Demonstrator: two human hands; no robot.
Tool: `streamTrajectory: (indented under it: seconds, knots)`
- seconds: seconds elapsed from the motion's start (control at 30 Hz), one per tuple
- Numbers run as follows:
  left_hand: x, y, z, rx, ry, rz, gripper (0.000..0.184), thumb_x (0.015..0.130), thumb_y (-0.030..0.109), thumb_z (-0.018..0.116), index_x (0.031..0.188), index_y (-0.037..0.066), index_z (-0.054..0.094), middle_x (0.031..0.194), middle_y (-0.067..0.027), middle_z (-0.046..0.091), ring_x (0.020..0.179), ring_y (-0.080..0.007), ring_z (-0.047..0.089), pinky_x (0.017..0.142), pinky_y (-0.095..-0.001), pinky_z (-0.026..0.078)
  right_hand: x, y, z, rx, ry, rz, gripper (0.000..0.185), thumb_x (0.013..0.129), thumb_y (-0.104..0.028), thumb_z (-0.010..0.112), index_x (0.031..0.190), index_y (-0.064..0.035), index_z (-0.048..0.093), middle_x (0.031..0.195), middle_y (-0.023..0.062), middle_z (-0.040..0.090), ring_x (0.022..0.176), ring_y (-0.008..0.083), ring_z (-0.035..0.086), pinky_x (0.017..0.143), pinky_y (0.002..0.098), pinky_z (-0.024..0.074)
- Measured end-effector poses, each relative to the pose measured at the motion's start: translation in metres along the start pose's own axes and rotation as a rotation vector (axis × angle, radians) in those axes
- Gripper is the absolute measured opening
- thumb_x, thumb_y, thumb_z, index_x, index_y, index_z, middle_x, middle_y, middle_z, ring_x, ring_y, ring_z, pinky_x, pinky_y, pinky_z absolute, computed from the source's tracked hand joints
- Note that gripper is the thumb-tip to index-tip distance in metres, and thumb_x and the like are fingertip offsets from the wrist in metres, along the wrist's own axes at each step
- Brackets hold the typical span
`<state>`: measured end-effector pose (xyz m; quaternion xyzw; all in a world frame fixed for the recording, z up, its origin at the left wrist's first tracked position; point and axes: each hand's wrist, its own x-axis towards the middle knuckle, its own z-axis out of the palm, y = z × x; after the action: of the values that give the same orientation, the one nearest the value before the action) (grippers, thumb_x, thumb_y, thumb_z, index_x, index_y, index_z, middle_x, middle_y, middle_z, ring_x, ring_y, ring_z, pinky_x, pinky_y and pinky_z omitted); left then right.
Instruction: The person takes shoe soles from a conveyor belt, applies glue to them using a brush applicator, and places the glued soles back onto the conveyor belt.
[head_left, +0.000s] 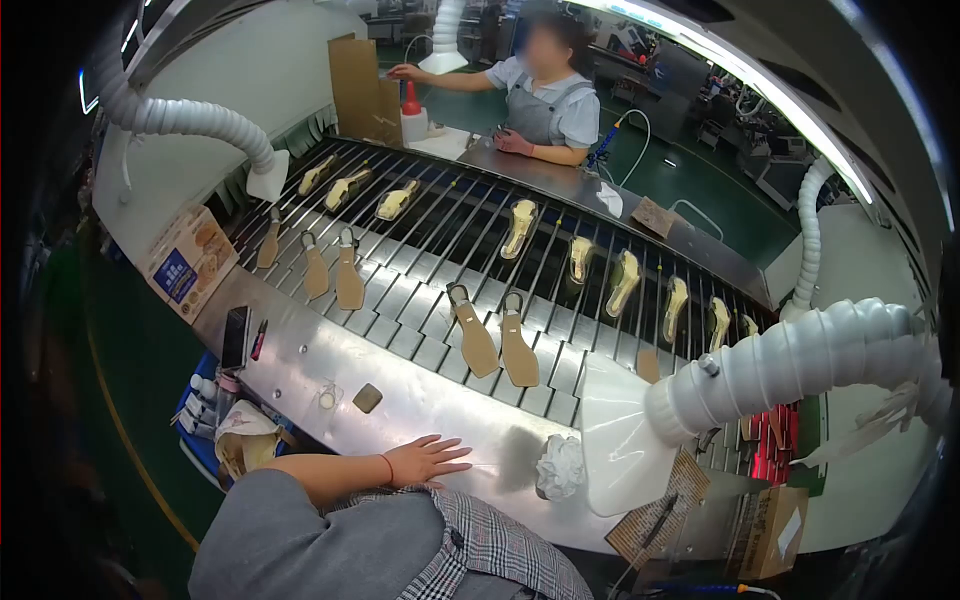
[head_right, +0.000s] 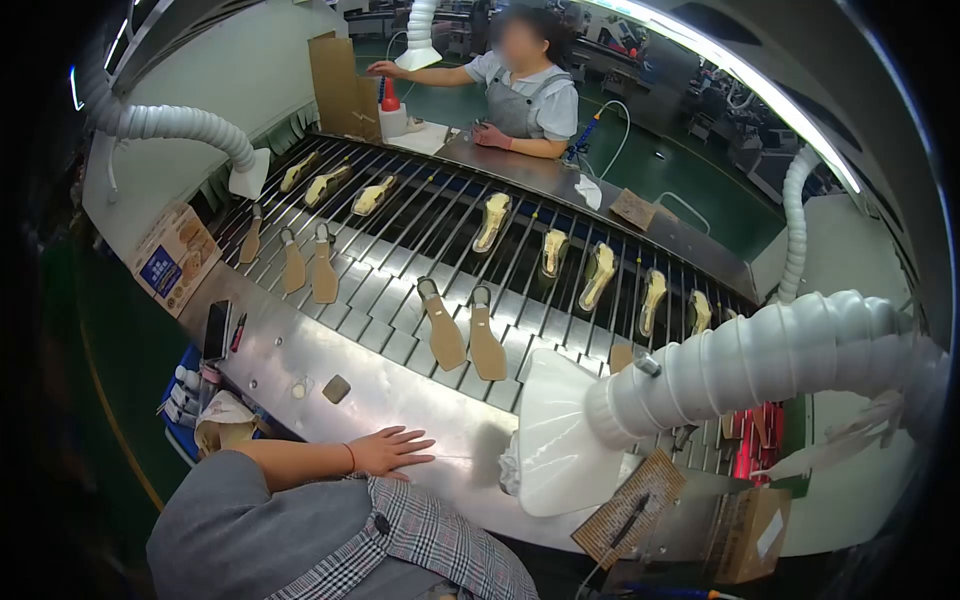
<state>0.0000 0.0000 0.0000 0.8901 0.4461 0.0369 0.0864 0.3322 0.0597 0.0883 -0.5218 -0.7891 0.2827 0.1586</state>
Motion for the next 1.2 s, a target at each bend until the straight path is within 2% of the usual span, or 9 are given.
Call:
streamTrajectory:
  seconds: [0.1,0.27,0.5,0.93,1.03,1.2]
  knots:
    - [-0.006,-0.004,0.002,-0.033,0.024,0.008,0.065,0.093,0.049,0.051,0.149,0.023,0.031,0.156,-0.0058,0.027,0.144,-0.0263,0.025,0.116,-0.0476,0.023,-0.003,-0.013,0.03,-0.004,0.119,0.072,0.034,0.068,-0.024,0.064,0.098,-0.0089,0.067,0.09,0.0164,0.066,0.087,0.0288,0.065,0.072,0.0411,0.0505]
    - [-0.009,-0.014,-0.011,-0.093,0.044,0.024,0.061,0.094,0.044,0.052,0.147,0.021,0.036,0.155,-0.0069,0.029,0.143,-0.0261,0.026,0.115,-0.048,0.024,-0.02,-0.049,0.051,-0.063,0.275,0.233,0.035,0.068,-0.025,0.063,0.099,-0.0091,0.067,0.091,0.0163,0.065,0.088,0.0286,0.065,0.073,0.0413,0.0501]
    - [-0.023,-0.02,-0.001,-0.202,0.108,0.066,0.06,0.093,0.041,0.054,0.146,0.019,0.037,0.155,-0.0083,0.029,0.144,-0.0281,0.024,0.116,-0.0489,0.022,-0.052,-0.098,0.058,-0.151,0.366,0.391,0.035,0.069,-0.025,0.063,0.1,-0.0095,0.066,0.093,0.0161,0.065,0.09,0.0284,0.064,0.075,0.0416,0.0495]
    - [-0.038,-0.038,0.0,-0.252,0.126,0.15,0.059,0.093,0.039,0.054,0.145,0.017,0.039,0.153,-0.0091,0.032,0.143,-0.0296,0.025,0.116,-0.0498,0.02,-0.083,-0.127,0.042,-0.29,0.46,0.52,0.037,0.07,-0.026,0.062,0.103,-0.0101,0.066,0.097,0.0158,0.064,0.094,0.0281,0.063,0.077,0.0421,0.0485]
    - [-0.041,-0.038,-0.002,-0.258,0.145,0.152,0.056,0.092,0.039,0.054,0.141,0.014,0.044,0.151,-0.0083,0.035,0.143,-0.027,0.025,0.116,-0.0469,0.019,-0.084,-0.132,0.035,-0.312,0.472,0.529,0.037,0.071,-0.027,0.062,0.104,-0.0103,0.065,0.098,0.0157,0.064,0.094,0.028,0.063,0.078,0.0422,0.0483]
    - [-0.044,-0.041,0.001,-0.277,0.153,0.159,0.057,0.091,0.038,0.057,0.141,0.014,0.044,0.151,-0.0084,0.035,0.143,-0.0269,0.025,0.116,-0.0469,0.02,-0.087,-0.136,0.024,-0.349,0.486,0.539,0.037,0.071,-0.027,0.062,0.105,-0.0105,0.065,0.099,0.0156,0.064,0.096,0.0278,0.062,0.079,0.0424,0.0479]
